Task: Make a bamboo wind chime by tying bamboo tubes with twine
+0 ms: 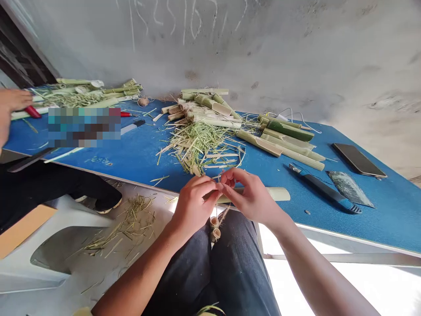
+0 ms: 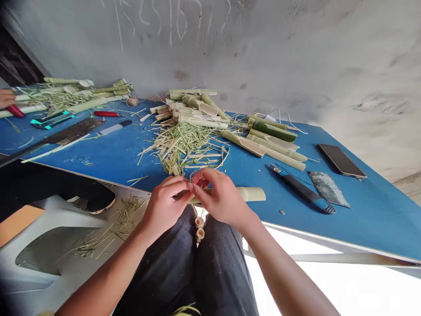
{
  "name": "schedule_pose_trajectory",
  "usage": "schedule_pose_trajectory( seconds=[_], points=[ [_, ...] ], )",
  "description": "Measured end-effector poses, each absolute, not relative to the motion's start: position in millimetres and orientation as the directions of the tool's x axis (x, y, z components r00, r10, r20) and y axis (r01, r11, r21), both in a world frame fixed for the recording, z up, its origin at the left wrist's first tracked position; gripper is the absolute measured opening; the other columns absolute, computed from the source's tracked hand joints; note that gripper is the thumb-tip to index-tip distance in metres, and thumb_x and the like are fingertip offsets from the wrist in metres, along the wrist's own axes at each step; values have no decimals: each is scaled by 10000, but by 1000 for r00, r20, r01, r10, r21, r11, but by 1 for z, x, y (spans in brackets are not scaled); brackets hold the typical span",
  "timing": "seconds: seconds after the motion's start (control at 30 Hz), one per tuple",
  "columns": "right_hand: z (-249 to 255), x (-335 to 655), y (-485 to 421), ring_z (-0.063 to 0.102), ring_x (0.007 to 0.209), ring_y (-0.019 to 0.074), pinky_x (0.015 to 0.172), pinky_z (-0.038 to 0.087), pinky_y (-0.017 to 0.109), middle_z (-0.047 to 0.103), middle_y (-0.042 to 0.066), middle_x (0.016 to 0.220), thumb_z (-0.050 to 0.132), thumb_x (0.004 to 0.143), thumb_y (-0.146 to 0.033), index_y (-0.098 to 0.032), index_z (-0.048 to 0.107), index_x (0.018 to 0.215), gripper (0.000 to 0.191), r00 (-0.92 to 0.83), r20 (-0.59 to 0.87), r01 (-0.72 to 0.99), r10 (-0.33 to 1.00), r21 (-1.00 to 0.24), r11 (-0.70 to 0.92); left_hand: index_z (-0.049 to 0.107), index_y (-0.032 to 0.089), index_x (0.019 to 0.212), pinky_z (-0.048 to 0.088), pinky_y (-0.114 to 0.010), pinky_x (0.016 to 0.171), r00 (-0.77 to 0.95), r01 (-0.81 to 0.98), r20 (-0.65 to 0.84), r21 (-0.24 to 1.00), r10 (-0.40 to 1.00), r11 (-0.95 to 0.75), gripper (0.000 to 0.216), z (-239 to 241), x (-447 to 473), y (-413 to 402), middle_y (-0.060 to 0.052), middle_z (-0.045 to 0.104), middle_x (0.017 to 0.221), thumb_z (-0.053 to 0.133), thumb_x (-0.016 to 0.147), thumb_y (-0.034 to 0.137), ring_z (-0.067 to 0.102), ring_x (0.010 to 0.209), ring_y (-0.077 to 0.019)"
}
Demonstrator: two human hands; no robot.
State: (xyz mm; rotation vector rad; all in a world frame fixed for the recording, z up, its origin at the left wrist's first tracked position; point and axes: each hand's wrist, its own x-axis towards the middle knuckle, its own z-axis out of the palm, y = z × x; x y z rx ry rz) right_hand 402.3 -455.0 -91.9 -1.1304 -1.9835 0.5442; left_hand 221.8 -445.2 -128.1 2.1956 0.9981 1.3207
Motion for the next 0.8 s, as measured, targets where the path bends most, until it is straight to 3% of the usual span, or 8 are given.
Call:
schedule_pose_trajectory(
  seconds=[0.17, 0.3, 0.37, 0.47, 0.6, 0.8],
  points=[
    [-92, 403, -459, 629, 833, 164, 729, 477, 282, 705, 29, 939, 617, 1024, -234, -217, 641, 977, 55, -369, 444, 502, 817, -645, 577, 796, 186, 829, 486, -239, 681, 239, 346, 613, 671, 753, -656, 166, -133, 219, -448, -21, 668, 840, 742, 907, 50, 651, 772, -149],
    [-93, 410, -469, 601, 811, 158, 711, 472, 285, 671, 34, 933, 547, 1079, -310, -216, 591, 964, 155, -274, 431, 502, 860, -698, 510, 800, 185, 828, 495, -231, 673, 230, 317, 634, 668, 738, -673, 130, -134, 213, -448, -13, 644, 802, 760, 914, 96, 639, 735, -138],
    [-93, 410, -473, 587, 786, 154, 693, 477, 281, 660, 29, 942, 621, 1051, -376, -217, 609, 1027, 161, -263, 426, 508, 866, -702, 499, 801, 182, 849, 504, -231, 676, 225, 295, 651, 664, 725, -687, 115, -135, 212, -448, -16, 650, 806, 757, 914, 98, 648, 737, -139],
    [-95, 405, -476, 606, 786, 157, 701, 493, 285, 674, 30, 983, 768, 965, -383, -222, 646, 1213, 320, -320, 456, 552, 831, -623, 554, 787, 176, 859, 517, -242, 700, 220, 286, 647, 673, 730, -682, 126, -137, 214, -449, -21, 675, 833, 751, 896, 60, 671, 769, -152],
    [-101, 396, -475, 644, 785, 154, 700, 497, 279, 697, 34, 924, 632, 1053, -232, -221, 705, 1094, 85, -348, 580, 548, 737, -512, 662, 716, 173, 763, 492, -251, 700, 214, 345, 616, 678, 758, -649, 205, -137, 216, -449, -8, 665, 808, 726, 857, -9, 650, 774, -160],
    [-108, 398, -478, 701, 920, 187, 777, 563, 308, 724, 65, 1065, 664, 1032, -214, -244, 695, 1186, 160, -451, 585, 519, 674, -443, 731, 670, 173, 740, 457, -264, 695, 215, 389, 637, 639, 740, -663, 214, -135, 216, -446, 5, 666, 765, 741, 845, 0, 635, 750, -164]
  ],
)
